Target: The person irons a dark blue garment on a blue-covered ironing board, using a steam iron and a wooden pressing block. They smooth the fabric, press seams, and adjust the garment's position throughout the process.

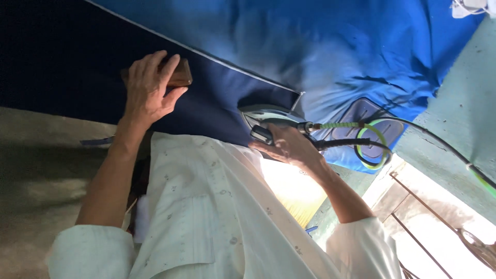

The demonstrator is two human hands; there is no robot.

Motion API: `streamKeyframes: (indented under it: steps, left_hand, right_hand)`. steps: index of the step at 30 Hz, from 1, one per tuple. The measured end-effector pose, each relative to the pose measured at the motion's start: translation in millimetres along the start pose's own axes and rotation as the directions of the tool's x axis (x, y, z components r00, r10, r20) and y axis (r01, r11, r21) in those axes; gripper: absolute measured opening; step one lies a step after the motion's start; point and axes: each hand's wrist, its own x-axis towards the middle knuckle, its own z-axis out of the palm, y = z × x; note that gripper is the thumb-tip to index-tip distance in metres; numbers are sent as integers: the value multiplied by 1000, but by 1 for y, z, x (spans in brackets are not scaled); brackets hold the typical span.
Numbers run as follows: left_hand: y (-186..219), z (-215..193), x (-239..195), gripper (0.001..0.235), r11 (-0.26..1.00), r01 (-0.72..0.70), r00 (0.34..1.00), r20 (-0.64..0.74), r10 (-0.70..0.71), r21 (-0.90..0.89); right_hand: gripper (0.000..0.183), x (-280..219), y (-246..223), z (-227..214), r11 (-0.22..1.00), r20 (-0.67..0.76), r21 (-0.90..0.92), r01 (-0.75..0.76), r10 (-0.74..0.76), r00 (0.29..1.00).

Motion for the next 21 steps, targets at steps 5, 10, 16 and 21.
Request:
streamKeyframes:
  steps: [5, 10, 16, 21]
  left_hand:
    - [4, 5, 0, 71, 1000, 2, 998, -59, -1, 31]
    - [-2, -1, 0, 83, 999, -18, 999, -41, 20, 47]
    - [-47, -19, -14, 81, 1000, 14, 999, 28, -14, 15]
    - [-80, -36, -13, 51, 996, 21, 976, -218, -3, 83]
  right_hand:
    - [55, 10, 2, 16, 1000, -28, 13, 28, -28, 999]
    - [54, 49, -17, 28, 998, -71, 5, 66, -65, 995]
    - [69, 111, -55, 37, 993, 41, -7, -121, 121, 992]
    - [79, 175, -111, 14, 909, 351, 11, -416, 386, 853]
